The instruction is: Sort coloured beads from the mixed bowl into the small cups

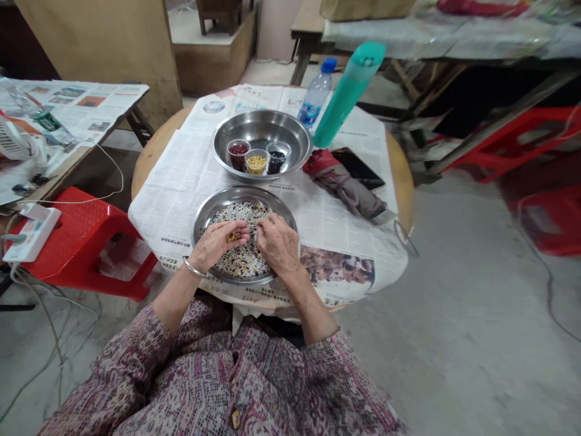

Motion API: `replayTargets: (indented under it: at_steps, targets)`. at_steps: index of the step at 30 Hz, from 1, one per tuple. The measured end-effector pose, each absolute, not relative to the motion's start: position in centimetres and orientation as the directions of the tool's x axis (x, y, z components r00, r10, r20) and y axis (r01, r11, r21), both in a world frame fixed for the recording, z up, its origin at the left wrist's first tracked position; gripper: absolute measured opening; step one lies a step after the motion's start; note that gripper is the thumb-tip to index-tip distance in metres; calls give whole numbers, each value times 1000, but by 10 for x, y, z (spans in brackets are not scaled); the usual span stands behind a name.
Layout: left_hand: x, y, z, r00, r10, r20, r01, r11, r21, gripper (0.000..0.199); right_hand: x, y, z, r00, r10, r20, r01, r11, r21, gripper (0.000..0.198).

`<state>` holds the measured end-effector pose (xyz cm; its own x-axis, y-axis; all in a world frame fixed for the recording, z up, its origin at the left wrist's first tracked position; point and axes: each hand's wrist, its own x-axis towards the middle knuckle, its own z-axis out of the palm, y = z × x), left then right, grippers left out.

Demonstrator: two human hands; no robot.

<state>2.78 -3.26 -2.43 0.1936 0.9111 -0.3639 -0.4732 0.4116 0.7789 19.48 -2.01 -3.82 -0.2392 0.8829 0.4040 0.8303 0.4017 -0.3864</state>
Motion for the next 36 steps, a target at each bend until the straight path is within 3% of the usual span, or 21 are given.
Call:
replayTargets:
  at_steps: [4, 8, 17, 24, 28, 36]
  targets:
    - [28, -32, -24, 219, 897, -383, -472, 442, 763, 26, 196, -20, -36, -137, 891, 432, 768, 371, -522, 20]
    - [27, -32, -22, 250, 873, -420, -473, 488, 733, 29, 196, -20, -33, -190, 868, 459, 655, 460, -600, 21]
    - [30, -32, -21, 217, 892, -395, -509, 449, 734, 26, 186, -25, -29, -347, 819, 456, 539, 572, -618, 19]
    - [29, -33, -20, 255, 889, -381, -501, 459, 734, 27, 186, -29, -34, -278, 847, 453, 556, 527, -643, 19]
    - [28, -33, -20, 244, 888, -390, -478, 460, 748, 28, 185, -32, -30, -375, 814, 443, 547, 580, -603, 13]
    - [27, -31, -24, 252, 887, -388, -429, 461, 777, 31, 182, -35, -31, -487, 763, 425, 673, 638, -375, 14]
